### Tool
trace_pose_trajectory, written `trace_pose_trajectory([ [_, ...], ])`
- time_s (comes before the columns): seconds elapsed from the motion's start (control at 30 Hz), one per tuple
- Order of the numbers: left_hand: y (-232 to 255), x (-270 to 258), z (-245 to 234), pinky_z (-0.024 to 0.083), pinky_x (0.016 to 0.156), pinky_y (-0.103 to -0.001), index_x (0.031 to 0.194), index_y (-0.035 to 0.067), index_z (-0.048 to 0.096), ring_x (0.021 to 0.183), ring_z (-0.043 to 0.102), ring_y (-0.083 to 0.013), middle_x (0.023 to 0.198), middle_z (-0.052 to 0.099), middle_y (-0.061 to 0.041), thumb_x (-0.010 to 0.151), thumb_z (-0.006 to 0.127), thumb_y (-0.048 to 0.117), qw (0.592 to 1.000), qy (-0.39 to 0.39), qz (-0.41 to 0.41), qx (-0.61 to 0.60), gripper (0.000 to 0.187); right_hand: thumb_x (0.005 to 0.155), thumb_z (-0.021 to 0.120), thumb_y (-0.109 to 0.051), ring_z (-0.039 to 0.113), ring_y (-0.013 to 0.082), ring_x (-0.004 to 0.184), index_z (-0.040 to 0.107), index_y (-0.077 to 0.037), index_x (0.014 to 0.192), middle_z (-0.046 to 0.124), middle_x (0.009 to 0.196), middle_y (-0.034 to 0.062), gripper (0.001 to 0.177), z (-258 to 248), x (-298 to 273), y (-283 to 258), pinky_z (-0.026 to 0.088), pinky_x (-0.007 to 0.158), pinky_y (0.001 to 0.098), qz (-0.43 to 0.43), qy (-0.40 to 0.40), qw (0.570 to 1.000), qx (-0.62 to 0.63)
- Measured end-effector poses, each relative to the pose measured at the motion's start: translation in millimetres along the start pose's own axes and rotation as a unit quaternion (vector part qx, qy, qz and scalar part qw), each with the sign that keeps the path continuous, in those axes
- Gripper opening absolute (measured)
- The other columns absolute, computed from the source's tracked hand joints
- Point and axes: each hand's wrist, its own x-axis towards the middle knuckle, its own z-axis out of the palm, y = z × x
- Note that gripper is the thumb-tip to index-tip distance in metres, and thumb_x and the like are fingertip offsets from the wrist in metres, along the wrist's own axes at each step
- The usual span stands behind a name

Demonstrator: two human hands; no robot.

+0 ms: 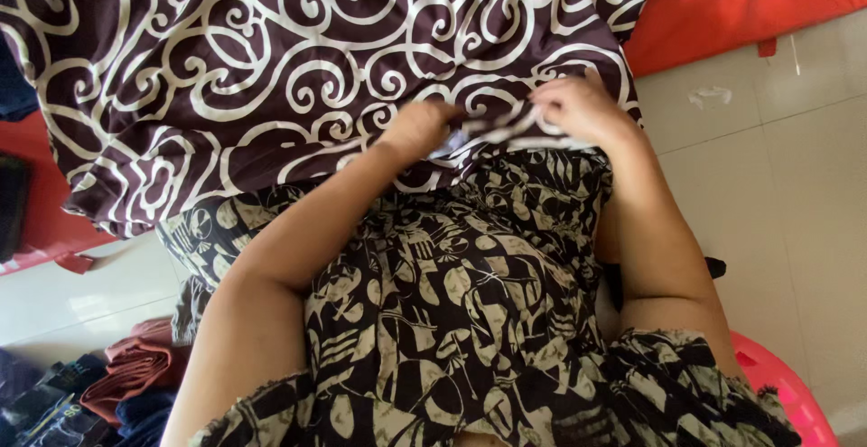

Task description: The person folds a patterned brown and white bedsheet on a red surface, smoothing and aligning edges before rolling it into a compact bundle. They then fold a blue cloth into a small rectangle and place it aside.

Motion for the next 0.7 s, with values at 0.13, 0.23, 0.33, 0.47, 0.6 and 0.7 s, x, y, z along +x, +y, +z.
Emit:
trace_pose_trajectory([
  [0.13,0.4,-3.3,-46.7,0.062,0.073,-0.033,0.129,0.016,0.071,0.069,0.071,-0.0172,0.101,0.078,-0.009,0.100,0.064,0.024,0.996,0.013,-0.062,-0.061,0.031,0.100,0.067,-0.035,0.064,0.0245,0.092,0.069,-0.014,0.133,0.075,0.113,0.0064,0.039,-12.1,-3.3,1.5,0.055,0.092,0.0488,-0.075,0.089,0.991,-0.060],
  [0.23,9.5,-6.9,-67.4,0.064,0.079,-0.037,0.136,0.021,0.069,0.071,0.072,-0.0197,0.096,0.080,-0.012,0.101,0.063,0.030,0.992,-0.049,-0.093,-0.075,0.036,0.080,0.080,-0.040,0.059,0.0259,0.115,0.068,-0.012,0.130,0.070,0.121,0.0095,0.059,-10.4,-0.8,-0.5,0.039,0.107,0.0539,-0.225,0.076,0.953,-0.188],
  [0.33,25.1,-16.6,-60.9,0.058,0.088,-0.042,0.146,0.021,0.054,0.095,0.071,-0.0285,0.122,0.068,-0.017,0.095,0.060,0.039,0.975,-0.182,-0.090,-0.085,0.054,0.080,0.073,-0.045,0.048,0.0288,0.136,0.069,-0.015,0.132,0.062,0.142,0.0075,0.061,-2.4,-1.7,0.9,0.020,0.113,0.0653,-0.170,0.033,0.951,-0.256],
  [0.47,38.1,-33.0,-40.4,0.038,0.112,-0.049,0.153,0.016,0.035,0.138,0.042,-0.0339,0.160,0.033,-0.014,0.092,0.059,0.062,0.974,-0.223,0.038,0.020,0.081,0.097,0.055,-0.052,0.046,0.0249,0.144,0.065,-0.019,0.136,0.056,0.153,0.0016,0.052,-16.5,-8.1,-12.8,0.024,0.120,0.0563,-0.083,-0.035,0.972,-0.218],
  [0.6,21.0,-25.7,-39.5,0.034,0.121,-0.050,0.162,0.022,0.031,0.148,0.038,-0.0320,0.164,0.033,-0.013,0.099,0.038,0.070,0.972,-0.218,-0.057,-0.069,0.079,0.093,0.063,-0.058,0.051,0.0272,0.137,0.062,-0.020,0.139,0.056,0.150,0.0041,0.060,-50.9,-9.0,-48.3,0.037,0.117,0.0511,0.065,-0.099,0.980,-0.158],
  [0.7,-2.9,2.2,-46.4,0.026,0.124,-0.051,0.161,0.016,0.030,0.154,0.024,-0.0330,0.167,0.029,-0.011,0.104,0.035,0.069,0.996,-0.085,0.005,-0.021,0.078,0.099,0.061,-0.054,0.059,0.0298,0.130,0.060,-0.013,0.143,0.059,0.147,0.0096,0.060,-65.3,20.3,-71.8,0.040,0.113,0.0529,0.026,0.039,0.993,-0.108],
])
